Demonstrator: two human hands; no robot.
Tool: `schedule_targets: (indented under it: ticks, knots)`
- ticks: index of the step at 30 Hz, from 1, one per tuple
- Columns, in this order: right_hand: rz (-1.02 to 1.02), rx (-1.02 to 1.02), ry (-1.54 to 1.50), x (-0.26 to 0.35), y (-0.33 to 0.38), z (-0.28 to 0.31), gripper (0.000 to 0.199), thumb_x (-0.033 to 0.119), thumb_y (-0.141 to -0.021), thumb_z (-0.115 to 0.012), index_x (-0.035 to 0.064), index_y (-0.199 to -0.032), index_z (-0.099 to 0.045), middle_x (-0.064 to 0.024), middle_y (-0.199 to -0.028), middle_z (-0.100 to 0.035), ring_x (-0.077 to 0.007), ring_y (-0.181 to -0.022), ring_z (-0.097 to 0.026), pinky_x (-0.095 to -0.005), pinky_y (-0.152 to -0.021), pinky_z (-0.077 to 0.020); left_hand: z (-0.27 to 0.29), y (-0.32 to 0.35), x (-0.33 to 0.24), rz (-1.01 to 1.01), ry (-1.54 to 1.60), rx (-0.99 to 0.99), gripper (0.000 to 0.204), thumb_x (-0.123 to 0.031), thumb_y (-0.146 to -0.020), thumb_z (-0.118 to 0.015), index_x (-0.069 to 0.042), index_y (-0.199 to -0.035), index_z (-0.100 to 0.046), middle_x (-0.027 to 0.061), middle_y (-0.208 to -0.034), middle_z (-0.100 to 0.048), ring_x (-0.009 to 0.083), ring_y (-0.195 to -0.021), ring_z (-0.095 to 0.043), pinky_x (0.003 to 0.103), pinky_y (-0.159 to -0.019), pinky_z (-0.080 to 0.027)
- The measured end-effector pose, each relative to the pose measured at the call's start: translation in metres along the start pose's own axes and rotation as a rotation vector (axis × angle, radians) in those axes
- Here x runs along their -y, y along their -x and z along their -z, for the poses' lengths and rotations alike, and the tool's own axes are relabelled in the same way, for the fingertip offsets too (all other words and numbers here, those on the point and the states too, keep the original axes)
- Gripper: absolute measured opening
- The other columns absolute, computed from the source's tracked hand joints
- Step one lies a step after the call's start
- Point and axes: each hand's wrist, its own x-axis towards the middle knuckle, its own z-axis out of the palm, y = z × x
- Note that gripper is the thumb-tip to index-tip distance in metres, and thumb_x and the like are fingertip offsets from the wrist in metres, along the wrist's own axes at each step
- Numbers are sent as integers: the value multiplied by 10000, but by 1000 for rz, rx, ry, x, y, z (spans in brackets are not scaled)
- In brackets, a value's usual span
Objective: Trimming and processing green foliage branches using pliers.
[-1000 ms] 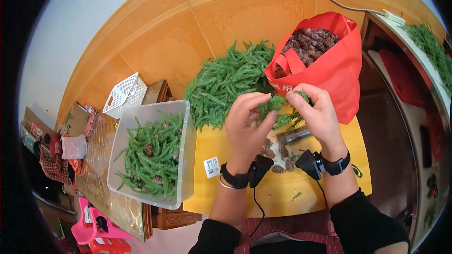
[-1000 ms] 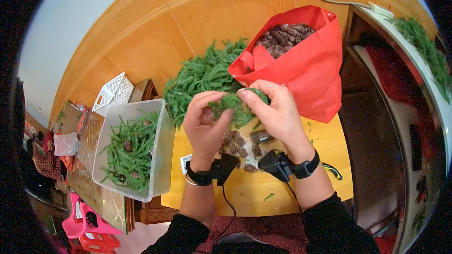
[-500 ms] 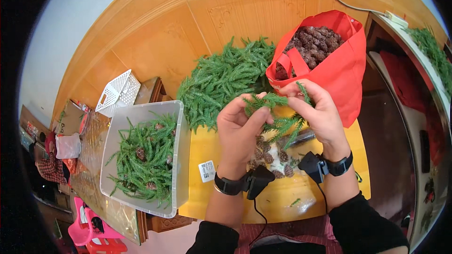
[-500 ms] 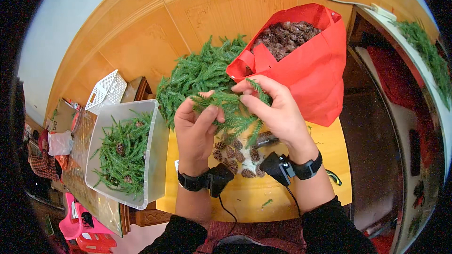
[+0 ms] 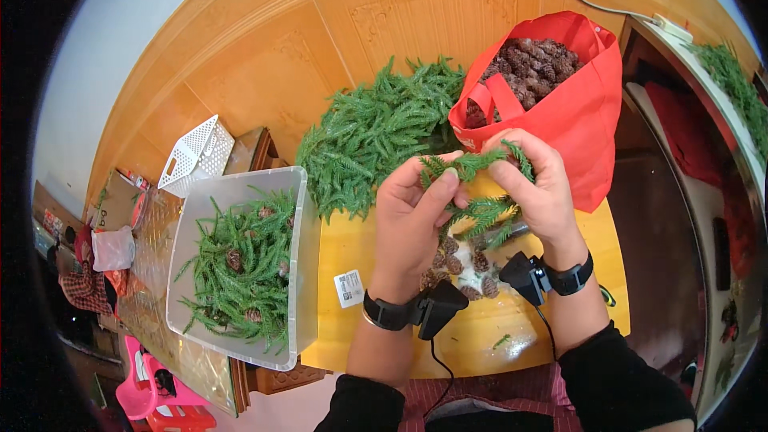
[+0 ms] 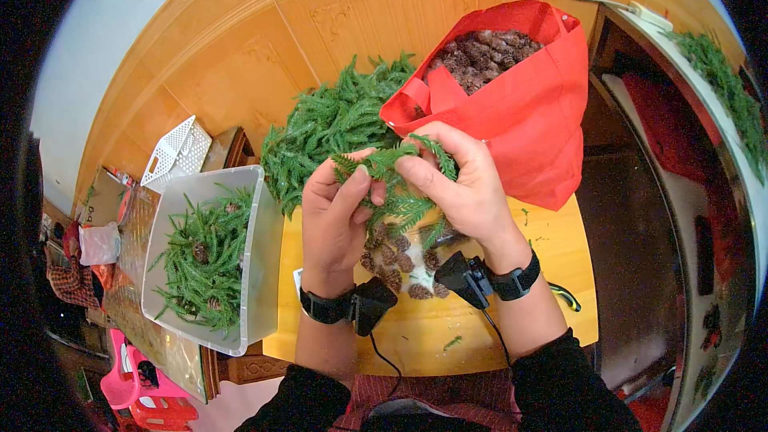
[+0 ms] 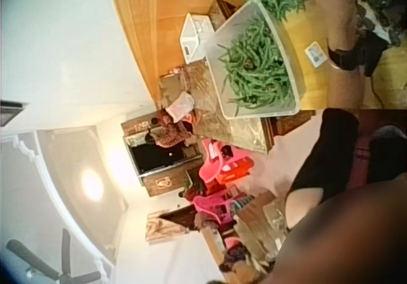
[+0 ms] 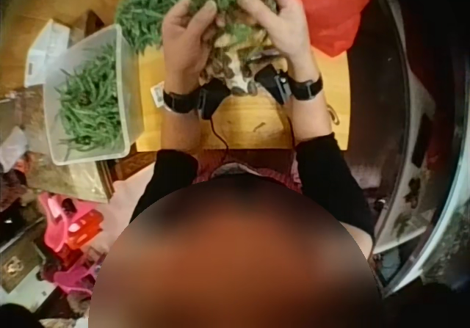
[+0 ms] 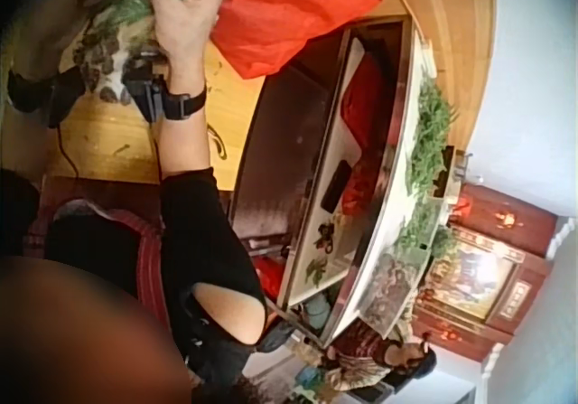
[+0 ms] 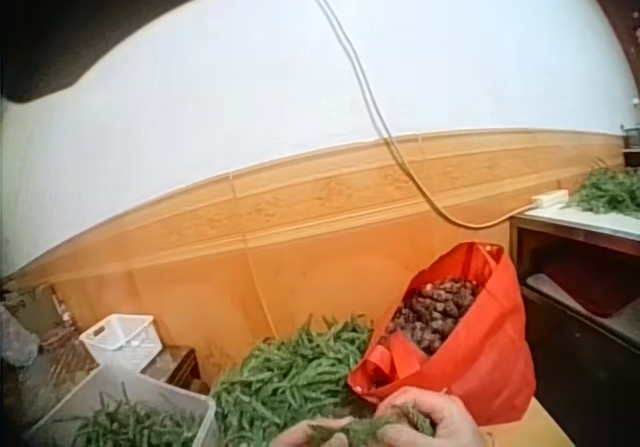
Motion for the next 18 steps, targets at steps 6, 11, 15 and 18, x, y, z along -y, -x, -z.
schedule_targets:
  ticks: [6, 11, 15, 18]
  knots:
    - [49, 146, -259, -2, 1, 10, 109, 20, -813, -543, 4, -920, -559, -39, -894, -561, -71, -778, -506, -203, -643, -419, -2, 1, 1, -9, 82, 40, 216, -76, -856, -522, 11, -1051, -554, 60, -799, -574, 88, -653, -491, 162, -483, -301]
    - [26, 87, -255, 5, 0, -5, 169, 99, -817, -573, -11, -945, -578, -57, -916, -570, -121, -863, -546, -286, -751, -455, 6, 1, -2, 69, 81, 83, 193, -65, -856, -537, 6, -1033, -566, 32, -772, -581, 59, -647, -499, 164, -499, -319]
    - [342, 231, 249, -4, -8, 13, 217, 152, -786, -624, -1, -940, -608, -84, -913, -576, -177, -853, -574, -306, -745, -470, 6, 1, -2, 144, 38, 113, 144, -75, -850, -549, -9, -974, -578, 19, -731, -577, 48, -620, -496, 158, -493, -312]
    - [291, 231, 104, -6, -7, 14, 227, 183, -768, -640, 9, -912, -620, -90, -885, -586, -194, -846, -576, -310, -752, -463, 5, 3, -4, 182, 14, 127, 153, -80, -838, -564, 0, -966, -582, 25, -740, -583, 61, -617, -505, 155, -483, -312]
